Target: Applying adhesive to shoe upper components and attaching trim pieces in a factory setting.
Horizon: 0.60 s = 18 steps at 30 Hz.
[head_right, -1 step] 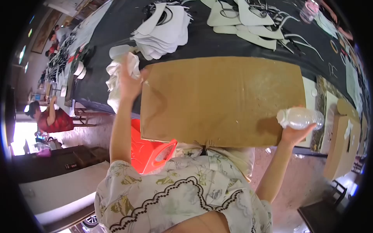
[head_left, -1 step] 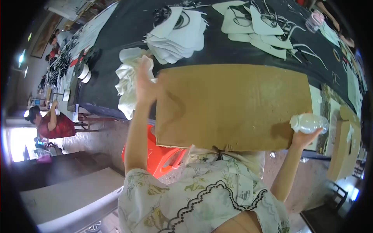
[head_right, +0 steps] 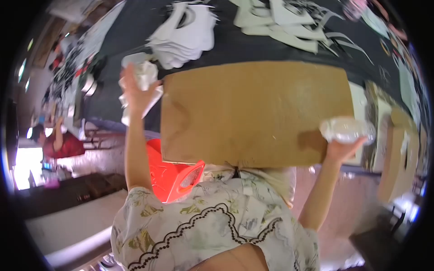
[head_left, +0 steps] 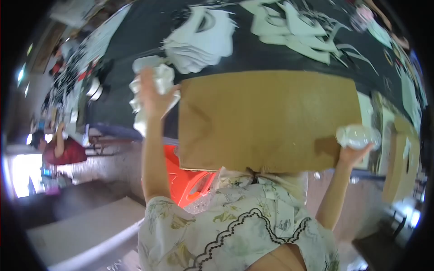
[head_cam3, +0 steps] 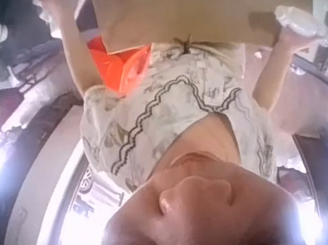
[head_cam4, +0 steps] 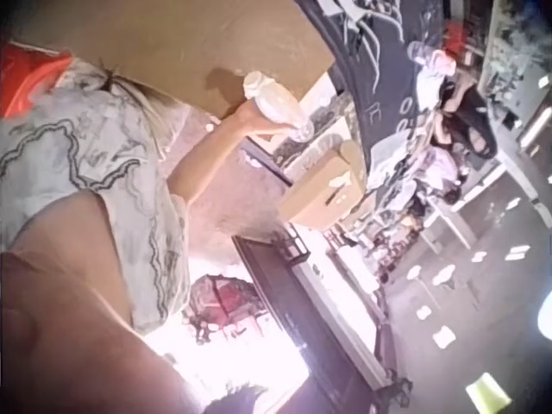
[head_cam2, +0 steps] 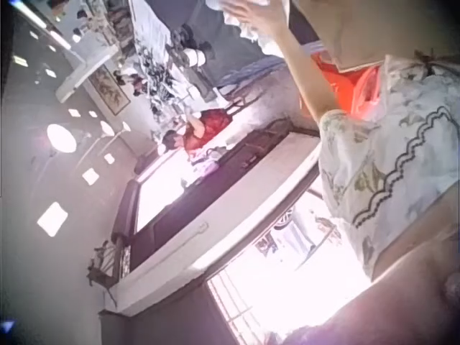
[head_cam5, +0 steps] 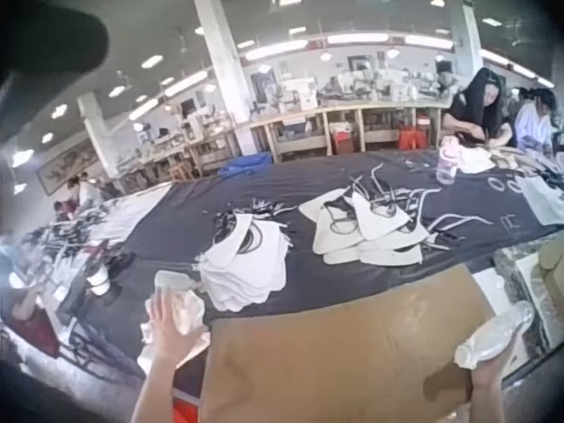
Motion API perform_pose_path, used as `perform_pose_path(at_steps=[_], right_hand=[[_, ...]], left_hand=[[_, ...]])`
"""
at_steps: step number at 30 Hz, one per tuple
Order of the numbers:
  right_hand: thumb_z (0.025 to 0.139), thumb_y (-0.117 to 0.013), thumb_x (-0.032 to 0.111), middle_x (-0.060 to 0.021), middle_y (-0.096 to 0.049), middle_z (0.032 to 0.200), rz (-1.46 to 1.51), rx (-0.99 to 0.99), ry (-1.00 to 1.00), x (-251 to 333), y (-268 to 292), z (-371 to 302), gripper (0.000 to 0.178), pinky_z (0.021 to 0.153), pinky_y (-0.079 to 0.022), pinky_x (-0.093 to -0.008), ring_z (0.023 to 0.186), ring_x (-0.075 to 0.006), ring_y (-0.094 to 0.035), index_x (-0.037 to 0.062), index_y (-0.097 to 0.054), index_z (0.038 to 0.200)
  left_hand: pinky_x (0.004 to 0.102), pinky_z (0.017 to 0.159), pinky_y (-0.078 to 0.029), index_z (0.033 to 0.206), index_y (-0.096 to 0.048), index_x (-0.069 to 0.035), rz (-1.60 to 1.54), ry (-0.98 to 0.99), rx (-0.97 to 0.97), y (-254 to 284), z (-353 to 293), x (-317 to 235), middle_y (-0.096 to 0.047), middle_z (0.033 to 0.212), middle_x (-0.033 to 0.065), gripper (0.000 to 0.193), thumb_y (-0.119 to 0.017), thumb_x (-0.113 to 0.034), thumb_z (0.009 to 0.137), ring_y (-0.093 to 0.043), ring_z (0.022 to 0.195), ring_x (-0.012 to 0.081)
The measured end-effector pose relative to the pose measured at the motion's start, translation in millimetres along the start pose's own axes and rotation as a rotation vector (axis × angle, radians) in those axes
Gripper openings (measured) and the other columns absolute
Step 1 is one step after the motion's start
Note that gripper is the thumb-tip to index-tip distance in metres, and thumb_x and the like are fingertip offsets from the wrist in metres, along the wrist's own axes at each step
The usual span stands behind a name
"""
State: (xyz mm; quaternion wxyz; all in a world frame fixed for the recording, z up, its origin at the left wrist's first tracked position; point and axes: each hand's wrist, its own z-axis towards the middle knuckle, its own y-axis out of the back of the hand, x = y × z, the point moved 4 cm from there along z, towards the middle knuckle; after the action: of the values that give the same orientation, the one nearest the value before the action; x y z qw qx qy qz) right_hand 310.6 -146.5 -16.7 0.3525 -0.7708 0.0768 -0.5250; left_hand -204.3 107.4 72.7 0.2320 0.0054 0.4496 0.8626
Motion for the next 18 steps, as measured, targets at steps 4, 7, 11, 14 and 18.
perform_pose_path(at_steps=[4,7,11,14,18], right_hand=[[0.083,-0.042,0.064,-0.0116,-0.053,0.118,0.063,0.037,0.036,-16,-31,-7,0.066,0.092,-0.042,-0.0475,0.107,-0.0304,-0.051,0.0105,-0.046,0.123],[0.083,-0.042,0.064,-0.014,-0.056,0.112,0.104,0.091,0.043,-12,-12,9,0.066,0.087,-0.045,-0.046,0.1,-0.0315,-0.054,0.0089,-0.047,0.12],[0.085,-0.045,0.058,-0.0164,-0.056,0.109,0.367,0.215,-0.041,5,-3,4,0.063,0.085,-0.048,-0.0432,0.098,-0.0306,-0.055,0.0036,-0.047,0.117],[0.084,-0.045,0.06,-0.0172,-0.057,0.104,0.379,0.336,-0.011,4,1,8,0.064,0.082,-0.05,-0.0431,0.09,-0.0308,-0.058,0.0036,-0.049,0.114],[0.083,-0.045,0.062,-0.0164,-0.057,0.104,0.287,0.212,0.014,2,0,3,0.064,0.077,-0.051,-0.0417,0.088,-0.031,-0.058,0.0056,-0.05,0.113]], left_hand=[[0.0399,0.096,-0.038,0.127,-0.047,-0.006,0.153,0.096,0.322,9,-38,105,-0.054,0.121,0.0176,0.05,-0.059,-0.014,0.079,-0.049,0.115,0.0322],[0.0368,0.086,-0.046,0.12,-0.053,-0.002,-0.215,0.146,0.381,26,-13,-28,-0.059,0.114,0.0179,0.04,-0.059,-0.008,0.081,-0.059,0.105,0.0298],[0.0428,0.09,-0.042,0.124,-0.049,-0.006,-0.58,-0.441,0.482,1,-16,-231,-0.056,0.116,0.0162,0.06,-0.068,-0.032,0.073,-0.054,0.105,0.0344],[0.052,0.096,-0.033,0.126,-0.049,-0.02,-0.525,-0.714,0.545,-74,-48,-320,-0.044,0.132,0.0102,0.062,-0.07,-0.033,0.07,-0.038,0.124,0.0308],[0.0482,0.088,-0.04,0.119,-0.055,-0.022,-0.41,-0.724,0.707,-107,-28,-332,-0.05,0.127,0.0059,0.052,-0.068,-0.033,0.07,-0.045,0.117,0.0291]])
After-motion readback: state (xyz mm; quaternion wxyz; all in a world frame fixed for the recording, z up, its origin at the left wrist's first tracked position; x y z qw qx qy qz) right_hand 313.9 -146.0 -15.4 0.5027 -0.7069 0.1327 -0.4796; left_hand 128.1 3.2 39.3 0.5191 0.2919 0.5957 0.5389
